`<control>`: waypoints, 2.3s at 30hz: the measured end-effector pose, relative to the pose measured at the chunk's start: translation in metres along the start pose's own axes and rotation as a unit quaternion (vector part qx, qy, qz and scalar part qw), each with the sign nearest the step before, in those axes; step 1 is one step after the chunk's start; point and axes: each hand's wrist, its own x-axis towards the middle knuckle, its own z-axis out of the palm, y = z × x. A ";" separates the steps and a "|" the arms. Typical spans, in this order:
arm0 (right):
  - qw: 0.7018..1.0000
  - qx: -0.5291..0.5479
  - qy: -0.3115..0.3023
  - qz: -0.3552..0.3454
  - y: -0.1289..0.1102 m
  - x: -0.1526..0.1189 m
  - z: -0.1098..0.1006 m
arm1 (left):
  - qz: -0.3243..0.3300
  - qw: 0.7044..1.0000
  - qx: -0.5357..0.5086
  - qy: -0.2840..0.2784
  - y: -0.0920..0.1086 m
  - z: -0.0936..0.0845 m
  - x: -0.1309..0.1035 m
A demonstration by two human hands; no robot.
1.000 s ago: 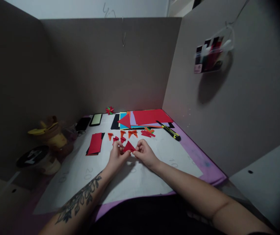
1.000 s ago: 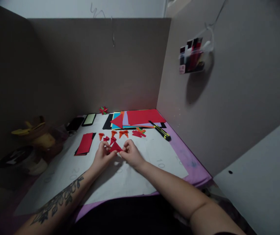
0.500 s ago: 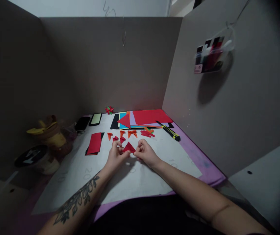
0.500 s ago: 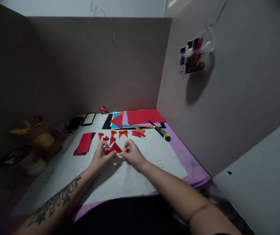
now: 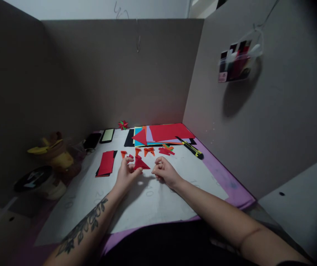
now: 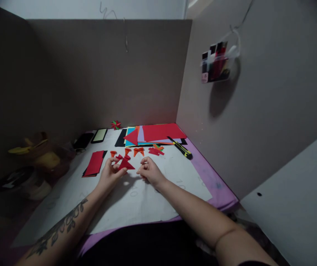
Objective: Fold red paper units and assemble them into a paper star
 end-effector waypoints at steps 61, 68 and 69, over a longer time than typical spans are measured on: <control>0.954 -0.219 0.016 -0.204 -0.012 -0.008 0.000 | -0.038 0.979 0.158 -0.125 0.001 0.000 -0.006; 0.978 -0.132 0.031 -0.158 -0.003 -0.005 -0.001 | -0.047 0.982 0.138 -0.119 0.008 0.004 -0.009; 0.979 -0.127 0.032 -0.157 -0.002 -0.004 -0.002 | -0.040 0.982 0.142 -0.119 0.009 0.004 -0.009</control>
